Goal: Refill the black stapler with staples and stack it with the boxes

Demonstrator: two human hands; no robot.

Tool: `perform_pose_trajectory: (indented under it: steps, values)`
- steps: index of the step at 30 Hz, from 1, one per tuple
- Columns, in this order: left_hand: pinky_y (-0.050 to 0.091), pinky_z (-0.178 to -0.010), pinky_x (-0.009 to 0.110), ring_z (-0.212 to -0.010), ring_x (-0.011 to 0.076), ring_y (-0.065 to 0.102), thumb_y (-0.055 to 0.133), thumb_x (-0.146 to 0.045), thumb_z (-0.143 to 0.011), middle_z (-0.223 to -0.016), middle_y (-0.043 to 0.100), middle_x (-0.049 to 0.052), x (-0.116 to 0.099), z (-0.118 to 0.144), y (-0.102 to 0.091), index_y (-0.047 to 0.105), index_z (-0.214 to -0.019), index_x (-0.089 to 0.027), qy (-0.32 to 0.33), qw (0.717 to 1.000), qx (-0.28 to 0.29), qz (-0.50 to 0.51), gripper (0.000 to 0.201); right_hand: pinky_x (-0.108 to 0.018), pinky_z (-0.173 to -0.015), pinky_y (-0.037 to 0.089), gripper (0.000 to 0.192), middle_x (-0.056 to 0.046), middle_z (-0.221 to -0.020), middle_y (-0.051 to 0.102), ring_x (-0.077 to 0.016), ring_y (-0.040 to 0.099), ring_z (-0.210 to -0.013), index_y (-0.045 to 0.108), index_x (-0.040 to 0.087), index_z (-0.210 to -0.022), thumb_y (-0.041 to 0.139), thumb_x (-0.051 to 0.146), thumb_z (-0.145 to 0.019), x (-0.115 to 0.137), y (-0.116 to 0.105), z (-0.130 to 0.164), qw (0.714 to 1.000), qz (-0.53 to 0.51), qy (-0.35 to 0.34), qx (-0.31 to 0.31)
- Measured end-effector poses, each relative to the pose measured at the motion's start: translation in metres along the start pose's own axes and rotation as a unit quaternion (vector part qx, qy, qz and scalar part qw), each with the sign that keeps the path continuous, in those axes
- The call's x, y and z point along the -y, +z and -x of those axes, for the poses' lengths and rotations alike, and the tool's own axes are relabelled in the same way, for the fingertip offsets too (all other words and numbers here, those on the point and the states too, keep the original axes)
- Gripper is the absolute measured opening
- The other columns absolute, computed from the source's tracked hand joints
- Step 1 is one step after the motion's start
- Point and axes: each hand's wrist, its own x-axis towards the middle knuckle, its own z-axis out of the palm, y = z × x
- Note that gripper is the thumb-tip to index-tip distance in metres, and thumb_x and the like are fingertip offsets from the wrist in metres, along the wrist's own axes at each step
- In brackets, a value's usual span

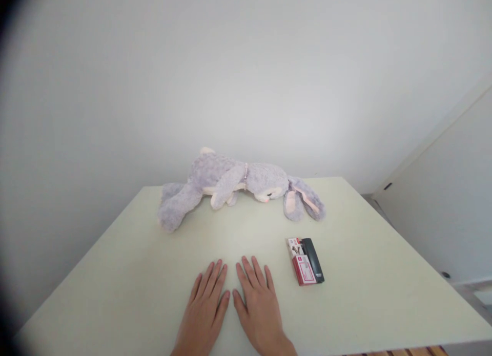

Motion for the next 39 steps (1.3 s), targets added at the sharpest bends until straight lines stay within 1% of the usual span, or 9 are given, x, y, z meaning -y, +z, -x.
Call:
perform_pose_trajectory:
  steps: [3, 7, 15, 22, 30, 39]
  values:
    - [0.031, -0.125, 0.051, -0.159, 0.0256, 0.023, 0.044, -0.034, -0.105, -0.172, 0.025, 0.004, -0.0016, -0.0022, 0.0003, 0.018, -0.166, -0.028, -0.001, 1.0, -0.002, -0.017, 0.066, -0.06, -0.129, 0.016, 0.062, 0.004, -0.172, 0.018, -0.0274, 0.015, -0.16, 0.022, 0.038, -0.165, 0.042, 0.036, -0.106, 0.0027, 0.0, -0.0035, 1.0, 0.023, -0.001, 0.01]
    - [0.031, -0.125, 0.051, -0.159, 0.0256, 0.024, 0.044, -0.034, -0.105, -0.172, 0.026, 0.004, -0.0001, -0.0029, 0.0014, 0.017, -0.166, -0.028, 0.001, 1.0, -0.007, -0.02, 0.067, -0.059, -0.129, 0.017, 0.063, 0.005, -0.172, 0.013, -0.0276, 0.013, -0.161, 0.017, 0.038, -0.166, 0.04, 0.036, -0.107, 0.0059, -0.0012, -0.0037, 1.0, 0.028, -0.001, 0.014]
    - [0.032, -0.124, 0.051, -0.158, 0.0268, 0.027, 0.045, -0.034, -0.104, -0.171, 0.029, 0.004, -0.0002, -0.003, 0.0013, 0.018, -0.166, -0.028, 0.004, 1.0, -0.014, -0.017, 0.067, -0.06, -0.129, 0.017, 0.064, 0.006, -0.172, 0.014, -0.028, 0.014, -0.16, 0.016, 0.04, -0.165, 0.041, 0.036, -0.107, 0.0051, -0.0004, -0.0032, 1.0, 0.022, 0.003, 0.011]
    - [0.03, -0.125, 0.05, -0.158, 0.0259, 0.025, 0.045, -0.034, -0.104, -0.171, 0.027, 0.003, 0.0014, -0.0024, 0.0013, 0.018, -0.166, -0.028, 0.004, 1.0, -0.007, -0.018, 0.067, -0.061, -0.129, 0.017, 0.064, 0.006, -0.172, 0.013, -0.0283, 0.014, -0.16, 0.014, 0.04, -0.165, 0.04, 0.037, -0.107, 0.0054, -0.0009, -0.0038, 1.0, 0.022, 0.003, 0.019]
    - [0.031, -0.124, 0.05, -0.159, 0.0256, 0.024, 0.044, -0.035, -0.105, -0.172, 0.026, 0.003, 0.0016, -0.0025, 0.002, 0.017, -0.166, -0.028, 0.002, 1.0, -0.004, -0.02, 0.067, -0.06, -0.128, 0.02, 0.065, 0.006, -0.172, 0.015, -0.0291, 0.017, -0.16, 0.015, 0.04, -0.165, 0.042, 0.036, -0.106, 0.005, 0.0001, -0.0043, 1.0, 0.022, -0.002, 0.009]
    - [0.031, -0.124, 0.05, -0.158, 0.0257, 0.025, 0.044, -0.035, -0.105, -0.171, 0.026, 0.002, 0.0013, -0.0033, 0.0005, 0.017, -0.166, -0.029, 0.002, 1.0, -0.003, -0.013, 0.067, -0.059, -0.129, 0.018, 0.064, 0.008, -0.172, 0.013, -0.028, 0.015, -0.16, 0.014, 0.041, -0.165, 0.04, 0.037, -0.107, 0.005, 0.0003, -0.0038, 1.0, 0.021, 0.002, 0.01]
